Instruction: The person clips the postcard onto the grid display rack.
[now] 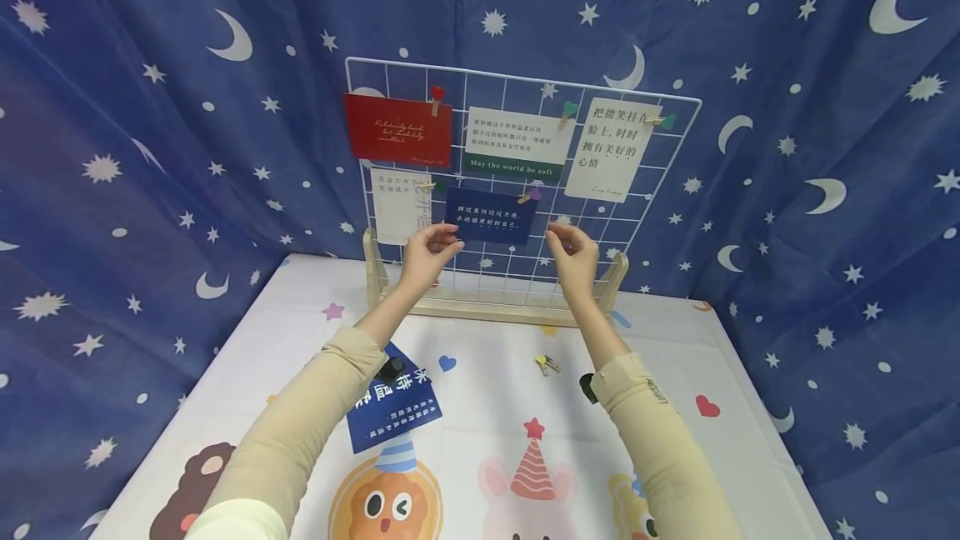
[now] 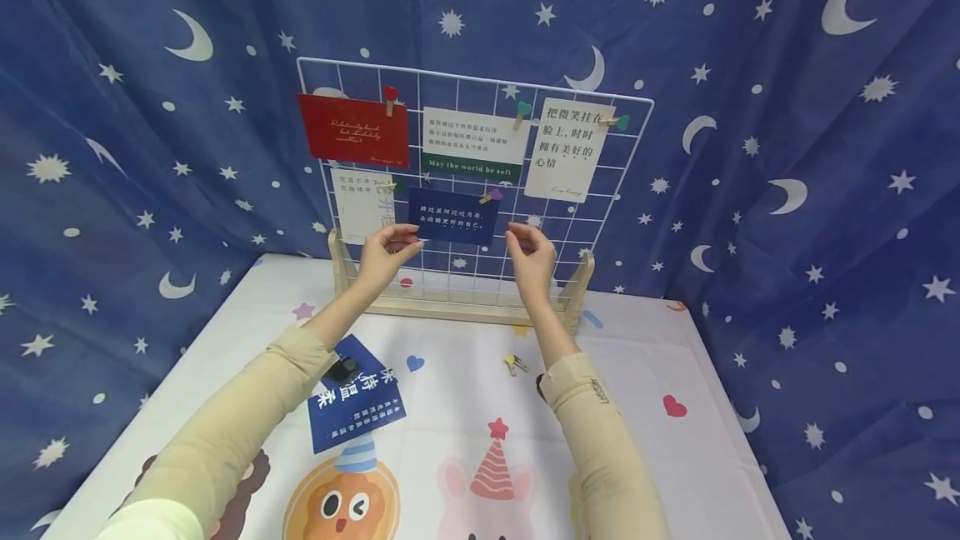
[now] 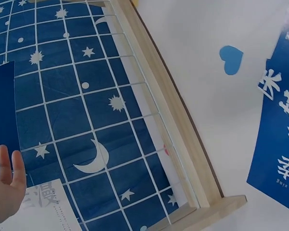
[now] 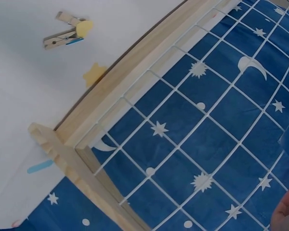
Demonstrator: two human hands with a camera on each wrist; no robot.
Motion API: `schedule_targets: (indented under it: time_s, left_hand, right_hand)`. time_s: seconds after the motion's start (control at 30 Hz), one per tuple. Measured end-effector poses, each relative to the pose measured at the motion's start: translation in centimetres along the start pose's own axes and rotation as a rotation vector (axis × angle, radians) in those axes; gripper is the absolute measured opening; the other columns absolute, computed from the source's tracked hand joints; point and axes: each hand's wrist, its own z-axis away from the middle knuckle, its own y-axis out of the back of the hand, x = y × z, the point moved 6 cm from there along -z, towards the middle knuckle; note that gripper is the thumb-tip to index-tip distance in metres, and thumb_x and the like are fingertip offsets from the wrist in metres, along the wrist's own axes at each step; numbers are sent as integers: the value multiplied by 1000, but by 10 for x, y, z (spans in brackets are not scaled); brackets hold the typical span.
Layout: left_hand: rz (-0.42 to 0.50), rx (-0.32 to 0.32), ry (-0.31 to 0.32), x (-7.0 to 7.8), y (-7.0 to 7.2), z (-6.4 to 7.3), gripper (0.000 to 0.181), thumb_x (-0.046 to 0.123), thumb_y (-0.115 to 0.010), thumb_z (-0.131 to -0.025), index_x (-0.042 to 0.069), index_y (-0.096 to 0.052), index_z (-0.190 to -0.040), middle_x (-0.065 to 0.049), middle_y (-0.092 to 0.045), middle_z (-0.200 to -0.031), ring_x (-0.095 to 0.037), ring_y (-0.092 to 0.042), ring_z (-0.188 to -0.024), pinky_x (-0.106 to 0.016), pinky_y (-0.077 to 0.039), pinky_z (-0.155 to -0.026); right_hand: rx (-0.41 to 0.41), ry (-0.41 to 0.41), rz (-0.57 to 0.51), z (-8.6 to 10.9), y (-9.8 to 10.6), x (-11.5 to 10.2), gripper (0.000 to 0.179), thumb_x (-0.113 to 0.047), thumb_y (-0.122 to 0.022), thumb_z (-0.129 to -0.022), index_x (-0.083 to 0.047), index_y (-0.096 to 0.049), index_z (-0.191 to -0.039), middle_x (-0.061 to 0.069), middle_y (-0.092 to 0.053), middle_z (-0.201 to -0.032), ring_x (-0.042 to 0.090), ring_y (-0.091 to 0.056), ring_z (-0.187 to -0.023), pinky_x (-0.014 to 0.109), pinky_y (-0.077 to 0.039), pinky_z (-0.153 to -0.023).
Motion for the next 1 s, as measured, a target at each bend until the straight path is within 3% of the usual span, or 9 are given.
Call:
schedule_targets:
  time_s: [0.2,0.43,0.5,0.63,0.73,0.83,1.0]
  left_hand:
    - [-14,-132,27,-2,-3,7,38,5,-66,-85,-6,-56,-120,-29,-60,-111,-35,-60,-97,-32,-54,-81]
    - [-17,-236,35,-12,-5,22,43,4,-65,-86,-7,-52,-126,-30,-57,-120,-40,-59,-105,-41,-52,-90]
    - [-21,-244,28,-16,-4,28,43,3,-65,-86,-7,-52,-126,-30,-57,-119,-40,-60,-103,-41,-53,-90]
    - [-47,-277,38,-8,3,41,42,1,-64,-86,-9,-51,-125,-30,-57,-116,-43,-59,-101,-44,-52,-89]
    - [-75,-303,69,-15,6,47,42,3,-63,-87,-9,-51,-126,-29,-57,-117,-42,-59,-102,-45,-52,-89]
    - [-98,-285,63,-34,9,49,42,6,-65,-87,-5,-53,-126,-26,-59,-116,-39,-61,-102,-41,-54,-87]
    - [-70,-245,24,-41,19,57,39,3,-65,-86,-8,-54,-123,-28,-59,-116,-40,-62,-98,-36,-55,-84]
  right_hand:
    - [-22,25,-16,1,6,5,19,3,-62,-87,16,-62,-100,34,-63,-100,-2,-56,-74,9,-45,-67]
    - [-55,30,-25,8,13,14,16,7,-61,-85,18,-62,-97,38,-61,-98,-6,-57,-72,8,-45,-64]
    - [-83,26,-23,10,14,17,17,8,-61,-85,18,-61,-98,39,-61,-98,-6,-57,-72,7,-45,-65]
    - [-118,22,8,15,16,22,17,8,-60,-86,18,-61,-99,38,-62,-98,-5,-57,-72,7,-45,-66]
    - [-127,18,62,20,20,27,15,8,-60,-86,17,-62,-98,36,-63,-97,-5,-55,-71,7,-44,-64]
    - [-122,12,82,23,25,35,15,8,-60,-85,16,-63,-97,36,-63,-95,-4,-55,-70,7,-44,-62]
    - [-79,0,56,27,37,47,16,7,-61,-86,16,-63,-99,37,-62,-95,-3,-57,-71,7,-45,-64]
